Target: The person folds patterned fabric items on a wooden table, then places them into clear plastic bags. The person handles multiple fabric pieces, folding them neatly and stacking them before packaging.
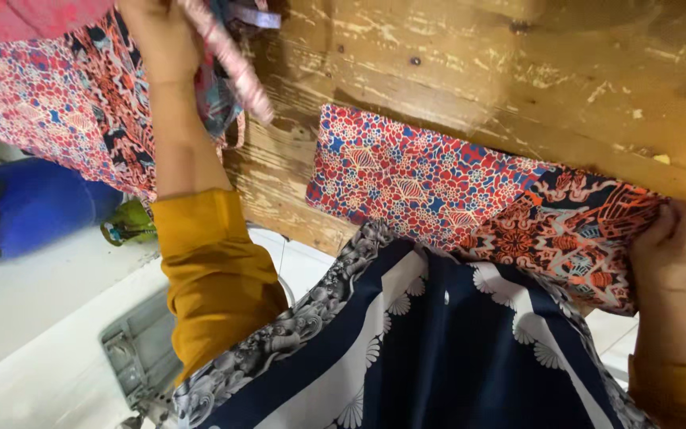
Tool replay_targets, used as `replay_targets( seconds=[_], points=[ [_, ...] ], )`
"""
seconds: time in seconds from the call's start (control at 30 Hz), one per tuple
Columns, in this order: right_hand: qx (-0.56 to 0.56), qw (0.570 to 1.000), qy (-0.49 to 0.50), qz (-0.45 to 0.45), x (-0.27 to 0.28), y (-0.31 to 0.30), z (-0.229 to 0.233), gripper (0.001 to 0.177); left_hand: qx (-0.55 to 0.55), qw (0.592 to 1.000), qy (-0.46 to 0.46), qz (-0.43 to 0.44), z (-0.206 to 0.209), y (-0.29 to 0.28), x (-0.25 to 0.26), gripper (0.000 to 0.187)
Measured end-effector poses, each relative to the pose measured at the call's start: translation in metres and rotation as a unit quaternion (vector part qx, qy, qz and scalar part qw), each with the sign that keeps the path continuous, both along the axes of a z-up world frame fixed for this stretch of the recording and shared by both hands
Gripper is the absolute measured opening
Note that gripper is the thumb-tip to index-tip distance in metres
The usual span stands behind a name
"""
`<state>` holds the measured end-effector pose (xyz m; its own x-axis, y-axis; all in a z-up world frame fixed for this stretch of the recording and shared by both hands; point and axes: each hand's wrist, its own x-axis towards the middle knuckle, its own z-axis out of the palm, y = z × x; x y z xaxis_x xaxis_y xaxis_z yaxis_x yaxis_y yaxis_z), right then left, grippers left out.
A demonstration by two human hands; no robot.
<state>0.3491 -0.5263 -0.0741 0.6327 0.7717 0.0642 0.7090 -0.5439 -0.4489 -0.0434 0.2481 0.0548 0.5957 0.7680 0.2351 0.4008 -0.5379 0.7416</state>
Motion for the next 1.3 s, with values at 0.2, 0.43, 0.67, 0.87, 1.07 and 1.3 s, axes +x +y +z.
replay_targets(
  seconds=[0.2, 0.43, 0.67, 0.87, 1.07, 1.3],
  points=[
    [0.027, 1.0, -0.004, 0.007, 0.005, -0.003, -0.02, 0.01, -0.152, 0.956, -0.252, -0.018, 0.059, -0.033, 0.029, 0.011],
    [0.025, 0.999, -0.019, -0.014, 0.0, -0.009, -0.026, 0.01, -0.157, 0.955, -0.25, 0.025, 0.066, -0.032, 0.036, 0.012],
    [0.01, 0.998, -0.056, -0.006, 0.004, 0.005, -0.014, 0.01, -0.186, 0.945, -0.262, 0.052, 0.054, -0.034, 0.031, 0.013],
    [0.021, 0.997, -0.071, -0.011, 0.009, 0.019, -0.004, 0.009, -0.2, 0.953, -0.225, 0.045, 0.044, -0.03, 0.034, 0.018],
    [0.036, 0.997, -0.069, -0.017, 0.003, 0.033, 0.014, 0.012, 0.174, 0.96, 0.219, -0.015, 0.061, -0.058, 0.065, 0.036],
    [0.026, 0.996, -0.088, -0.023, -0.002, 0.055, 0.038, 0.011, 0.238, 0.965, 0.106, 0.018, 0.058, -0.043, 0.177, 0.042]
  ],
)
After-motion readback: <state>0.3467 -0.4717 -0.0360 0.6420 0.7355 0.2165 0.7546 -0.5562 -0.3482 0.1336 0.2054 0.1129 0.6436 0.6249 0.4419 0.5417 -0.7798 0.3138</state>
